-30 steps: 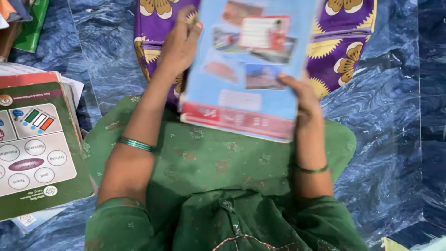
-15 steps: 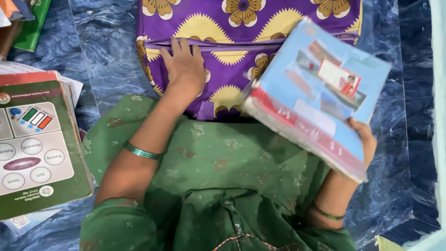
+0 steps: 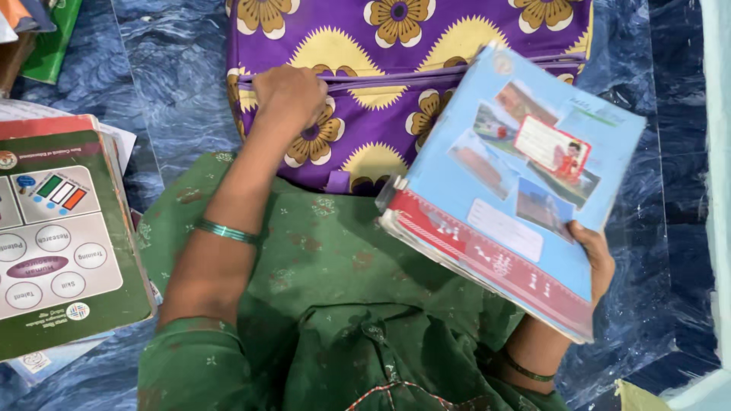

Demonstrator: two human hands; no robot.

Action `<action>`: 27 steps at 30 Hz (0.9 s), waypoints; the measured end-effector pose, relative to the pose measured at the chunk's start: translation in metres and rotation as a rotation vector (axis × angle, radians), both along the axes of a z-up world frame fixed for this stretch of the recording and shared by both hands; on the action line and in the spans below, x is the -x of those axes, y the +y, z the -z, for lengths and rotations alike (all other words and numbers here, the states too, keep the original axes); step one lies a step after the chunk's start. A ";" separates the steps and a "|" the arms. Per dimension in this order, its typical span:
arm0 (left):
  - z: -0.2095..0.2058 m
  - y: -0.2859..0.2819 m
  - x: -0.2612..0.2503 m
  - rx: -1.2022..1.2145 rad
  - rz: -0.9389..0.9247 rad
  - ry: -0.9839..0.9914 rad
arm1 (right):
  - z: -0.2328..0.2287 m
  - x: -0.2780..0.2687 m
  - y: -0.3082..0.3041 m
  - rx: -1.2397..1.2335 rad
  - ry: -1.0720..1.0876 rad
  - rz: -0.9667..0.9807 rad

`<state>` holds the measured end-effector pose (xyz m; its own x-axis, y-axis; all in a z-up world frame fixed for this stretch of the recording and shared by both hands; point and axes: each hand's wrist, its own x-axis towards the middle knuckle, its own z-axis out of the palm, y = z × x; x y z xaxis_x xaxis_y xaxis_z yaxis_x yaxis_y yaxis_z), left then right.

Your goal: The person sits on the floor and packs several textbooks and notebooks into a purple floral backpack. They handle each item one at a time, placing them into the bag's main compartment.

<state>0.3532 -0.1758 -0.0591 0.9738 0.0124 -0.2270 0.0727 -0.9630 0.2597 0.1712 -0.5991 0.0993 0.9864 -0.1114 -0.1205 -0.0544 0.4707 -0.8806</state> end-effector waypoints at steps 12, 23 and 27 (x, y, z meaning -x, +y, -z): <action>-0.024 -0.015 0.036 -0.027 -0.055 -0.509 | -0.019 0.014 -0.005 0.114 -0.042 0.054; -0.028 -0.004 0.007 0.078 -0.156 -0.710 | 0.047 0.035 0.014 0.887 -0.489 0.083; -0.024 -0.005 0.007 0.107 -0.153 -0.695 | 0.044 -0.033 0.014 0.762 -0.136 -0.002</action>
<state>0.3459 -0.1813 -0.0351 0.8827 0.1724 0.4372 -0.0116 -0.9220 0.3870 0.2042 -0.5850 0.0554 0.9873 -0.1133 0.1110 0.0773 -0.2674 -0.9605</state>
